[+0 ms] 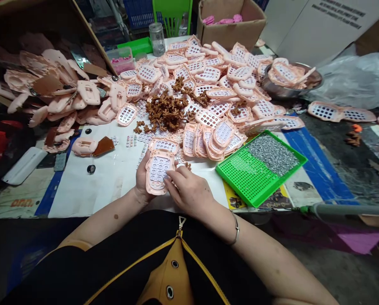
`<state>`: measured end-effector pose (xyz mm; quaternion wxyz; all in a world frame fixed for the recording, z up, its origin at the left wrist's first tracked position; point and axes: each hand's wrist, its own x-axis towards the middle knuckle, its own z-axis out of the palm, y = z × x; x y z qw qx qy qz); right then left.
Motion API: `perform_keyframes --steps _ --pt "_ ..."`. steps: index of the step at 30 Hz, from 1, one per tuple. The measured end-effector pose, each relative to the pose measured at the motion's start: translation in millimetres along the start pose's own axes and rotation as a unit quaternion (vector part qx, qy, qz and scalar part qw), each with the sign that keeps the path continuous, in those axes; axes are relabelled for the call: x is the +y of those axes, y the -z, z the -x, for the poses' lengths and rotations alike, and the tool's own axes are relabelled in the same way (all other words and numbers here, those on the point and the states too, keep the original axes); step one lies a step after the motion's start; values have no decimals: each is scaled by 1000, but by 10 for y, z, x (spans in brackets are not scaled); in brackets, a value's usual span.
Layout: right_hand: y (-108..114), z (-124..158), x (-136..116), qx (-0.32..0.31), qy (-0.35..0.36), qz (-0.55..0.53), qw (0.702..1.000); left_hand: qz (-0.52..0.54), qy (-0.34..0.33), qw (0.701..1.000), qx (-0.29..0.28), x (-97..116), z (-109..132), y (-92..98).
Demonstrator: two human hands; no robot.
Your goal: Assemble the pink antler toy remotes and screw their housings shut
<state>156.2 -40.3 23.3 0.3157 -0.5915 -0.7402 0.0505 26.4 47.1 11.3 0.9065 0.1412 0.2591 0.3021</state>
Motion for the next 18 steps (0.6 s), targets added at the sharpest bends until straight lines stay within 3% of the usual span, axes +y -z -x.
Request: perform_keyframes --steps 5,13,18 --pt "-37 1 -12 -18 -12 36 999 0 11 1000 12 -18 -66 24" --pt "-113 -8 -69 -25 47 75 996 -8 12 999 39 -44 -84 93" --pt "-123 -11 -81 -37 1 -1 999 -9 -29 999 37 -64 -65 106"
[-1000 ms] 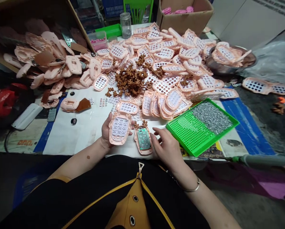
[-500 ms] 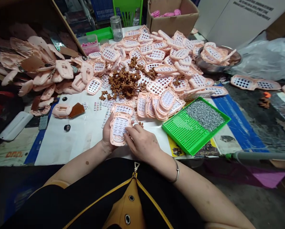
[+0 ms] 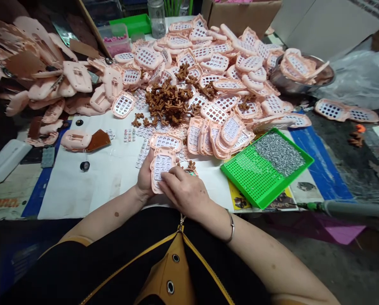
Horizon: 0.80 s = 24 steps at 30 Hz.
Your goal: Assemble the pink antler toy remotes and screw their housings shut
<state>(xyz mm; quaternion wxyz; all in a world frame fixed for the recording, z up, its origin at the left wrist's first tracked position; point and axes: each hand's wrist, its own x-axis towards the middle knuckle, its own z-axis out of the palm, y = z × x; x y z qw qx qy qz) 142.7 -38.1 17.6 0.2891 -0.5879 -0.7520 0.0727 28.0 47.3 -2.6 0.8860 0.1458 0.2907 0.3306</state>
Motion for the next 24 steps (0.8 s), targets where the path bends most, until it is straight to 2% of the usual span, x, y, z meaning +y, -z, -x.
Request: perform_keyframes --steps 3,7,8,10,12,14,16,19,24 --pt "-13 6 21 5 -69 -167 983 -35 -61 997 1 -16 19 7" --pt "-38 7 46 -10 -201 -356 913 -145 -184 970 63 -42 38 -23" --pt "-41 6 49 -11 -239 -398 885 -168 -208 961 74 -51 37 -33" --pt "-41 4 56 4 -307 -496 812 -192 -222 954 65 -72 24 -43" --pt "-34 5 73 28 -353 -583 732 -176 -197 964 34 -90 2 -37" --pt "-26 12 102 52 -384 -626 677 -145 -157 977 16 -102 -20 -16" --pt "-25 27 135 63 -404 -639 651 -131 -116 984 19 -105 -35 10" --pt "-37 51 161 62 -417 -653 630 -136 -83 987 25 -96 -36 41" --pt "-54 49 129 50 -418 -659 624 -144 -74 987 21 -67 -16 43"
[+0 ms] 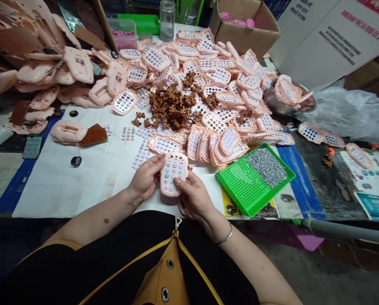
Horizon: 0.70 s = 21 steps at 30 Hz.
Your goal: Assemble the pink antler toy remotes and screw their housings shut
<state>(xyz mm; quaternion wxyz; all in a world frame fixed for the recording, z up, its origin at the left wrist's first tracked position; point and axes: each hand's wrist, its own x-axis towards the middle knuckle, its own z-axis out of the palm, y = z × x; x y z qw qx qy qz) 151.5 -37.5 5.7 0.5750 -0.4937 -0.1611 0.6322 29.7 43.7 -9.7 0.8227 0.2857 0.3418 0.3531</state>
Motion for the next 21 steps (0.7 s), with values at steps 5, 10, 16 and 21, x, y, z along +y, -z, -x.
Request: perform_keyframes --steps 5,10,16,21 --pt "-6 9 -10 19 33 46 998 -22 26 999 17 52 19 -18" --pt "41 24 -16 68 197 299 931 -104 -41 994 -5 55 80 -20" --pt "0 31 -43 16 326 484 812 -154 -68 983 -69 39 116 -33" --pt "26 -11 -56 42 197 289 936 -35 -14 999 -30 28 52 -49"
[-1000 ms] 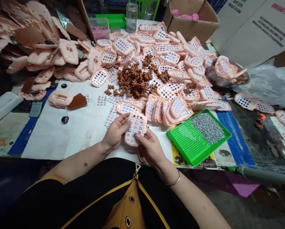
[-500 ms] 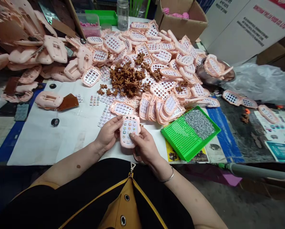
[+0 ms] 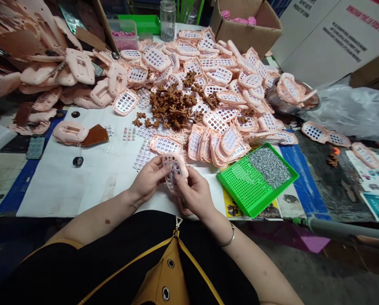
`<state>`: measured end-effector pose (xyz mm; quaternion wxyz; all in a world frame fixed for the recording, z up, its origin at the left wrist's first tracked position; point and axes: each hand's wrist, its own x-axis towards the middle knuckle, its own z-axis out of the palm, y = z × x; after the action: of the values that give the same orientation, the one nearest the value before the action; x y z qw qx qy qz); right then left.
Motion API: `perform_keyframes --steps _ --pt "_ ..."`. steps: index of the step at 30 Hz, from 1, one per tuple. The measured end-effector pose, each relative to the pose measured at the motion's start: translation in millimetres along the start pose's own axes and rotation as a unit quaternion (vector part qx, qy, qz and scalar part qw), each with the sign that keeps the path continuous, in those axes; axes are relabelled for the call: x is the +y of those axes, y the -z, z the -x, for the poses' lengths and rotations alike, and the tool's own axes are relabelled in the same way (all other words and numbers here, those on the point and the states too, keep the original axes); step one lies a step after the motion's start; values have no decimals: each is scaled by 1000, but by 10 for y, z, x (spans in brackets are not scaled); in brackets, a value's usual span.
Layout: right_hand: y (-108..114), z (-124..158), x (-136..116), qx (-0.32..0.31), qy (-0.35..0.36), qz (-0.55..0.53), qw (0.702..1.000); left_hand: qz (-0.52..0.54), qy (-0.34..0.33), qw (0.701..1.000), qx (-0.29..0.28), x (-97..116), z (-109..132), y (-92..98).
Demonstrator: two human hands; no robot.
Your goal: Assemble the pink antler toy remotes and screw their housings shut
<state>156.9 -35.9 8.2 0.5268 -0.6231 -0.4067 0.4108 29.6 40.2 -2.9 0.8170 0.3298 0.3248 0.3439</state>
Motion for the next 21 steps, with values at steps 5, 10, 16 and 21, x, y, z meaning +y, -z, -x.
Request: perform_keyframes --steps 5,10,16,21 --pt "4 -26 74 37 -107 -164 980 56 63 996 3 -35 -28 46" --pt "-8 -20 88 27 -137 -209 968 88 89 992 0 -17 -12 39" --pt "5 -27 38 27 -47 -53 997 47 82 996 -7 -52 -5 31" --pt "113 -62 3 98 271 270 919 -98 4 995 20 -104 14 74"
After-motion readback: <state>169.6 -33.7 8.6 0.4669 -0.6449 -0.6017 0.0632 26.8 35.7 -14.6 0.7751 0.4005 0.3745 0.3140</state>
